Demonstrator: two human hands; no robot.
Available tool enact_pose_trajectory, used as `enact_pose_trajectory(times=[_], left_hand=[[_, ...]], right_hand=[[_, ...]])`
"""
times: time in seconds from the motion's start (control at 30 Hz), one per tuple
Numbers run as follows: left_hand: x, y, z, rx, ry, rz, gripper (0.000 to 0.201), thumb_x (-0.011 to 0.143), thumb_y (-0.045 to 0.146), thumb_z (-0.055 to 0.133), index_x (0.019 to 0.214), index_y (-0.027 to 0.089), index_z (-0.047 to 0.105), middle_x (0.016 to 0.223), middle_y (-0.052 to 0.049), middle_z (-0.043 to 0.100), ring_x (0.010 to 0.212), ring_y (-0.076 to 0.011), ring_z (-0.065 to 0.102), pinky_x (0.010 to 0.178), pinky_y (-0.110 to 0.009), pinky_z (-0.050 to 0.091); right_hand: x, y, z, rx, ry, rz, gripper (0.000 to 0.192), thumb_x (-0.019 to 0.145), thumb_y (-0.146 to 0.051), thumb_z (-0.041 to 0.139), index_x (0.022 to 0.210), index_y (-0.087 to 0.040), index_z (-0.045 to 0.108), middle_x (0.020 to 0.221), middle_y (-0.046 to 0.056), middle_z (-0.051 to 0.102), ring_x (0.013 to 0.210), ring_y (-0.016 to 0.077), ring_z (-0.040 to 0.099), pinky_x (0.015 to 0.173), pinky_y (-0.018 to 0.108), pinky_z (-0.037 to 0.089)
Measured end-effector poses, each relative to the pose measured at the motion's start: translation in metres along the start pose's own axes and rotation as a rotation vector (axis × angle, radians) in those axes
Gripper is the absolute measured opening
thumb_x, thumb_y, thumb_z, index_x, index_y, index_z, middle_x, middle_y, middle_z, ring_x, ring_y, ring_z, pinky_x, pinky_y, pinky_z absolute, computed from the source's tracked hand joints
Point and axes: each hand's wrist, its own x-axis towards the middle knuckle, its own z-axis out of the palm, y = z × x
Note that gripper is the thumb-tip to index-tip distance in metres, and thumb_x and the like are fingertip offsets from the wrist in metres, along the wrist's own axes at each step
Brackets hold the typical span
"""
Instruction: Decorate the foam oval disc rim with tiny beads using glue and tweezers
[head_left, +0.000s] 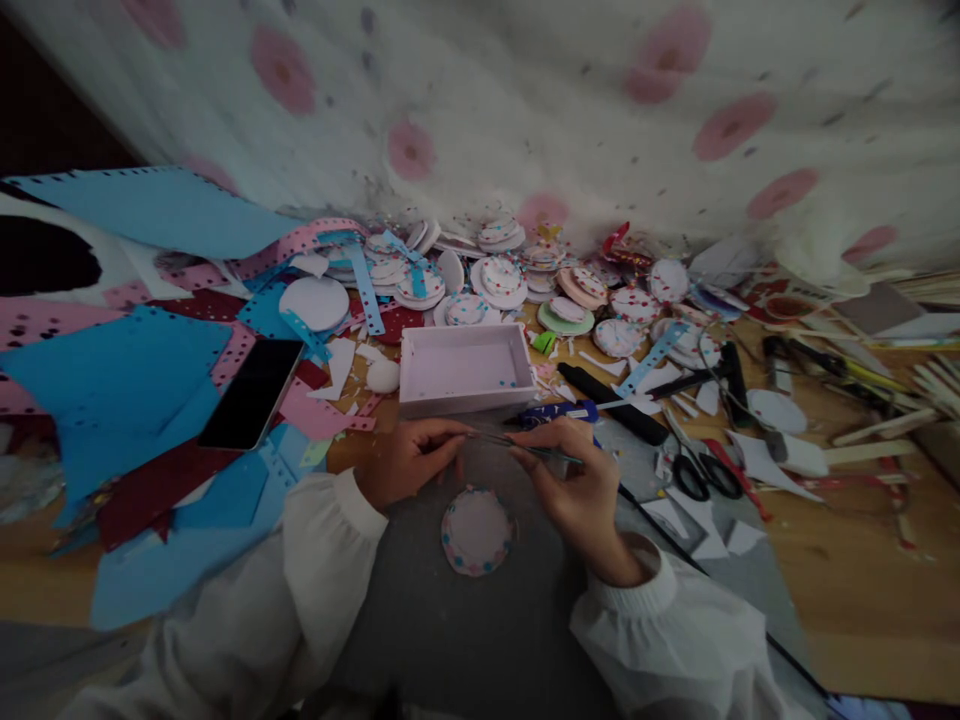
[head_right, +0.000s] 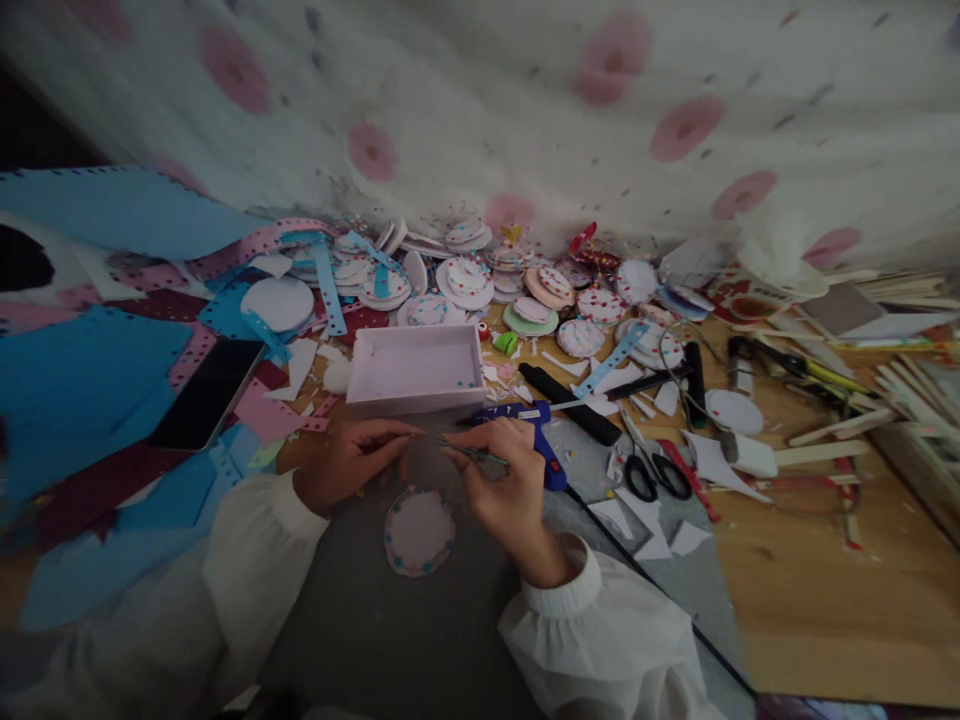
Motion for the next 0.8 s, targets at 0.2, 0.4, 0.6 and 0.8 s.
enact_pose_trajectory(times=[0.2,0.4,0.6,0.8], left_hand=[[-0.0004,0.0020,-0.0008,0.015,0.005,-0.004,0.031,0.086,0.030,0.055,0.104,0.009,0.069,0.059,-0.003,0.066,0.041,-0.0062,0.050,0.038,-0.014,0.038],[0.0003,-0.0001,-0.0015,-0.004,-0.008,0.010,0.032,0.087,0.031,0.055,0.107,0.011,0.069,0.060,-0.003,0.067,0.041,-0.0057,0.050,0.041,-0.015,0.040],[-0.0004,0.0010,-0.0022,0.015,-0.027,-0.004,0.034,0.088,0.031,0.054,0.110,0.010,0.068,0.061,-0.004,0.068,0.042,-0.0062,0.050,0.041,-0.015,0.039],[-0.0002,0.0028,-0.0024,0.061,-0.001,-0.015,0.033,0.089,0.033,0.053,0.107,0.012,0.069,0.060,-0.003,0.066,0.043,-0.0070,0.050,0.041,-0.015,0.037]], right_hand=[[0.0008,-0.0013,-0.0001,-0.040,0.003,-0.076,0.005,0.079,-0.020,0.069,0.075,-0.022,0.068,0.068,-0.001,0.069,0.063,0.0159,0.061,0.070,0.035,0.038],[0.0023,-0.0020,0.0000,-0.045,0.002,-0.091,0.006,0.079,-0.018,0.069,0.074,-0.022,0.067,0.065,-0.002,0.068,0.061,0.0150,0.059,0.069,0.035,0.037],[0.0011,-0.0017,0.0003,-0.055,-0.011,-0.054,0.007,0.080,-0.019,0.067,0.074,-0.023,0.067,0.066,-0.001,0.068,0.062,0.0158,0.060,0.069,0.036,0.038],[-0.0003,-0.0031,-0.0010,-0.034,0.034,-0.015,0.008,0.081,-0.026,0.067,0.074,-0.024,0.066,0.071,0.000,0.072,0.066,0.0180,0.064,0.071,0.037,0.042]])
